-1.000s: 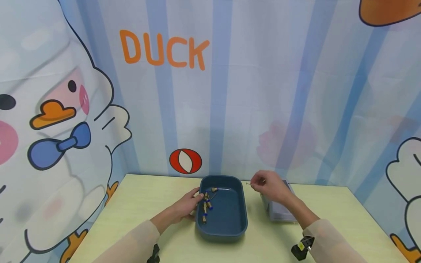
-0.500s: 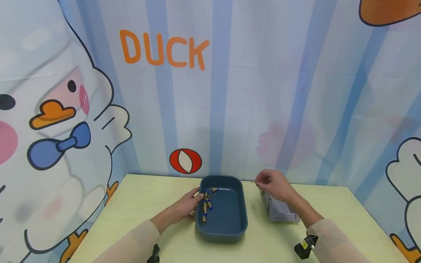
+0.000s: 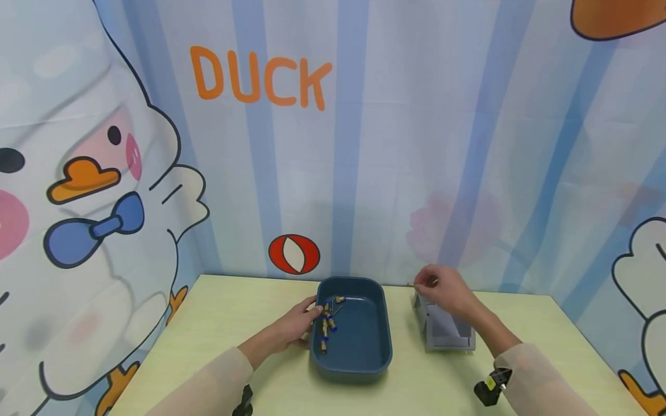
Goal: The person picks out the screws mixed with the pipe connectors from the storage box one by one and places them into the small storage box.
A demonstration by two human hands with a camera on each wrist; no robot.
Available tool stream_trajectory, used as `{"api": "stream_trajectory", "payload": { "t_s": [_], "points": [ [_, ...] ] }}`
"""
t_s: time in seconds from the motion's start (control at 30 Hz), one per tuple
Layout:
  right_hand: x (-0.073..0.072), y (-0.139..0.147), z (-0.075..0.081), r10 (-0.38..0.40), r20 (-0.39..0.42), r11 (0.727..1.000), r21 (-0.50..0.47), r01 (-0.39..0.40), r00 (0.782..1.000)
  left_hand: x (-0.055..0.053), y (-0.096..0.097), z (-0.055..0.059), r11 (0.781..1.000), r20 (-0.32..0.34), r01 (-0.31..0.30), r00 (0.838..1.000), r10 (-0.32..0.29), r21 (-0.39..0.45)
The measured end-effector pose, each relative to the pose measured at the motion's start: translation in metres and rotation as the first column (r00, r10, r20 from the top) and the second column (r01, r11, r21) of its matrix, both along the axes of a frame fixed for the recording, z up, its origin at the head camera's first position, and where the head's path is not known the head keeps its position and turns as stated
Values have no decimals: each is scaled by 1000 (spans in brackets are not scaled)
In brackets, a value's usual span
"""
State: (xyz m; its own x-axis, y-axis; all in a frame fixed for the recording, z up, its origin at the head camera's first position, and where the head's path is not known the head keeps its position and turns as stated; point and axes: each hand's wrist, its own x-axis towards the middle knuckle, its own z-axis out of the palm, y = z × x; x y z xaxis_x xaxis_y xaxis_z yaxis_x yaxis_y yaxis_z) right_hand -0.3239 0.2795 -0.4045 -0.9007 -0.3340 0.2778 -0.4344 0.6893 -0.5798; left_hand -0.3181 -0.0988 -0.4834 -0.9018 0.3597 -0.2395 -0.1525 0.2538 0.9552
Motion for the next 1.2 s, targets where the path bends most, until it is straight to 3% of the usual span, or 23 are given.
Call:
{"api": "stream_trajectory", "payload": {
  "t_s": [0.43,1.2],
  "points": [
    [-2,13,-1,-37,2,999,-7,37,999,0,-1,-1,1000,-3,-5,1000,5,-21],
    [-9,39,-19,-154,6,988,26,154,988,4,1,4,1000,-2,-3,1000,3,-7]
  ]
}}
